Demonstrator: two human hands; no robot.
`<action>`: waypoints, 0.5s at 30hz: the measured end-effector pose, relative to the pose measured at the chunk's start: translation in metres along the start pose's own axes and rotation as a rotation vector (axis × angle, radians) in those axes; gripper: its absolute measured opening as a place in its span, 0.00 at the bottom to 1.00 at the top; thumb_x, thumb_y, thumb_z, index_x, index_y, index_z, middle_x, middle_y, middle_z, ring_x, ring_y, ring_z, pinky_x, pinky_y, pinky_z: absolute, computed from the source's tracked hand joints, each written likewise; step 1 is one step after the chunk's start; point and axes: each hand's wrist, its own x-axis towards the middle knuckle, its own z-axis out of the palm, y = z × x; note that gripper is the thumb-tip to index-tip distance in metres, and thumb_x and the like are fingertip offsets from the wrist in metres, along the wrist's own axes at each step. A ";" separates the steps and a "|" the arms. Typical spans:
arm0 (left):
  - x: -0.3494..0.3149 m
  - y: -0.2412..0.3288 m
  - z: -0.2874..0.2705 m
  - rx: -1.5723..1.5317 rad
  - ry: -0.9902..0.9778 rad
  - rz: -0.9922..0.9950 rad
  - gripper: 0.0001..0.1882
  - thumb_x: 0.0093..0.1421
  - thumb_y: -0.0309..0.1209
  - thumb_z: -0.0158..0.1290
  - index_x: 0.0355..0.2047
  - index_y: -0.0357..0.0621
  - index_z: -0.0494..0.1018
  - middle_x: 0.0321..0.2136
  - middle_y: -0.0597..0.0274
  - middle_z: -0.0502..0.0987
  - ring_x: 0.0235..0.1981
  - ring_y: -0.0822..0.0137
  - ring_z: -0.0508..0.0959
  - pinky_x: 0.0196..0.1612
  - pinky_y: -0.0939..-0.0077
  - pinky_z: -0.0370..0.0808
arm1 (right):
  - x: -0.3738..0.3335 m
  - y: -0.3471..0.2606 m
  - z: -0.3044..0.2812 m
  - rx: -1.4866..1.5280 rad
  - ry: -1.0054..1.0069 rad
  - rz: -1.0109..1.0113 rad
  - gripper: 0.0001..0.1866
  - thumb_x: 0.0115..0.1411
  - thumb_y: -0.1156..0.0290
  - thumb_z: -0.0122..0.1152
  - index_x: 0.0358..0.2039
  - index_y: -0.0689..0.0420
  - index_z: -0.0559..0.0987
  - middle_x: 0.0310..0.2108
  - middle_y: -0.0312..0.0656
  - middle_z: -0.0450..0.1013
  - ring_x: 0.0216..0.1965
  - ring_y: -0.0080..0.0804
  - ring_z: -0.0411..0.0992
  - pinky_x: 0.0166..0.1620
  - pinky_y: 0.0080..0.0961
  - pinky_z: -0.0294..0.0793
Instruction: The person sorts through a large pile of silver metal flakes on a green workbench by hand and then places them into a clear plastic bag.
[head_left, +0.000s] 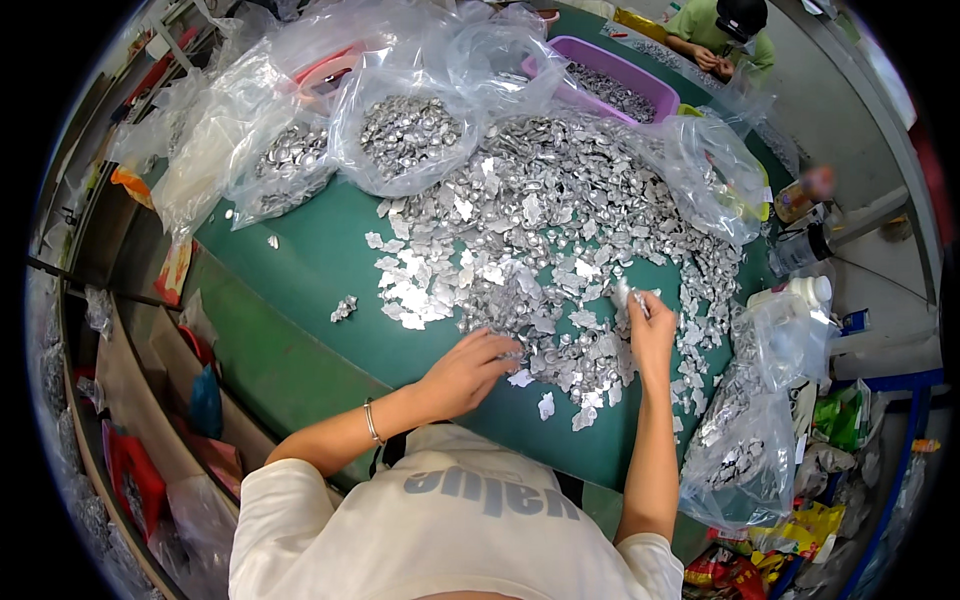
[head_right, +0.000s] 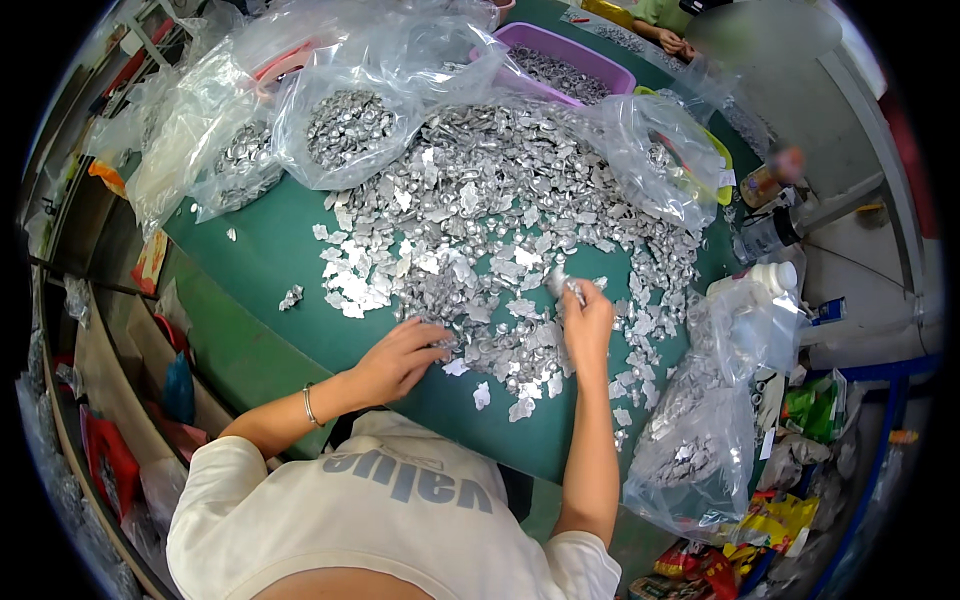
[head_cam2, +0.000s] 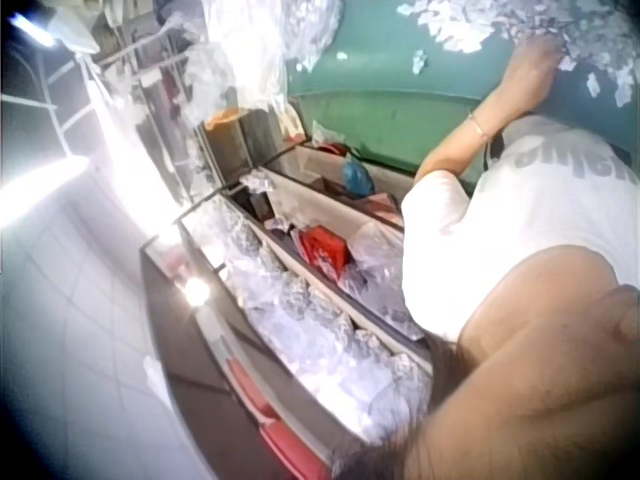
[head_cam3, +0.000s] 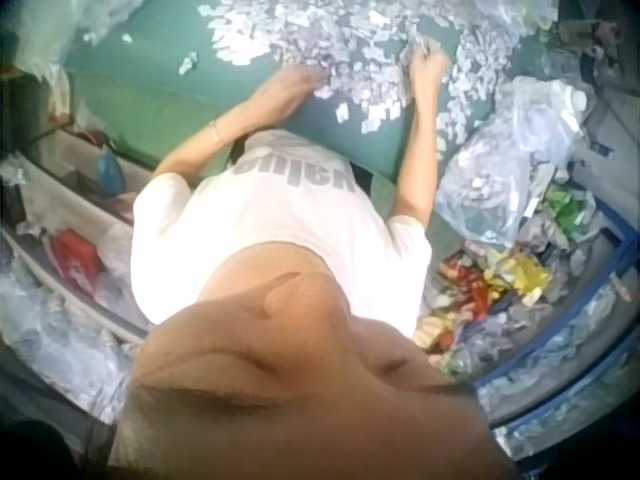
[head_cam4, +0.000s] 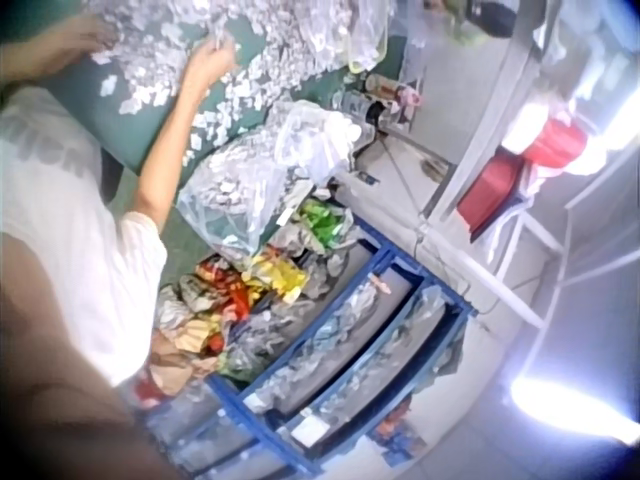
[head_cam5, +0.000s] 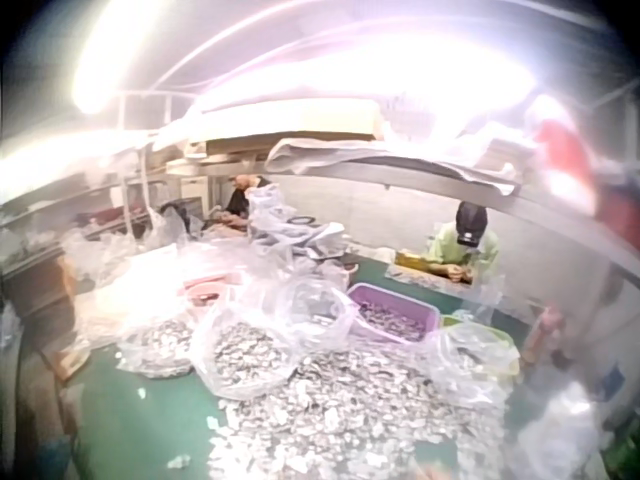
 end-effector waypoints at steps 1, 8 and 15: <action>0.000 -0.001 -0.001 0.000 0.028 -0.017 0.16 0.52 0.19 0.50 0.43 0.42 0.71 0.48 0.54 0.69 0.52 0.54 0.68 0.59 0.52 0.59 | -0.006 0.004 0.000 -0.011 -0.086 -0.030 0.09 0.53 0.73 0.54 0.32 0.65 0.77 0.19 0.47 0.72 0.19 0.29 0.67 0.24 0.28 0.63; 0.001 0.000 -0.005 0.032 0.161 -0.069 0.16 0.49 0.16 0.51 0.40 0.41 0.73 0.46 0.56 0.71 0.50 0.55 0.69 0.55 0.57 0.63 | -0.029 -0.001 0.002 -0.455 0.098 -0.476 0.08 0.54 0.76 0.53 0.34 0.61 0.77 0.23 0.52 0.73 0.23 0.46 0.71 0.25 0.34 0.64; 0.015 0.011 0.006 0.023 0.212 -0.079 0.14 0.50 0.18 0.53 0.38 0.40 0.73 0.43 0.57 0.72 0.45 0.56 0.71 0.47 0.63 0.66 | -0.035 -0.017 0.000 -0.130 0.016 -0.056 0.09 0.60 0.72 0.50 0.34 0.64 0.75 0.26 0.55 0.73 0.27 0.49 0.71 0.31 0.36 0.66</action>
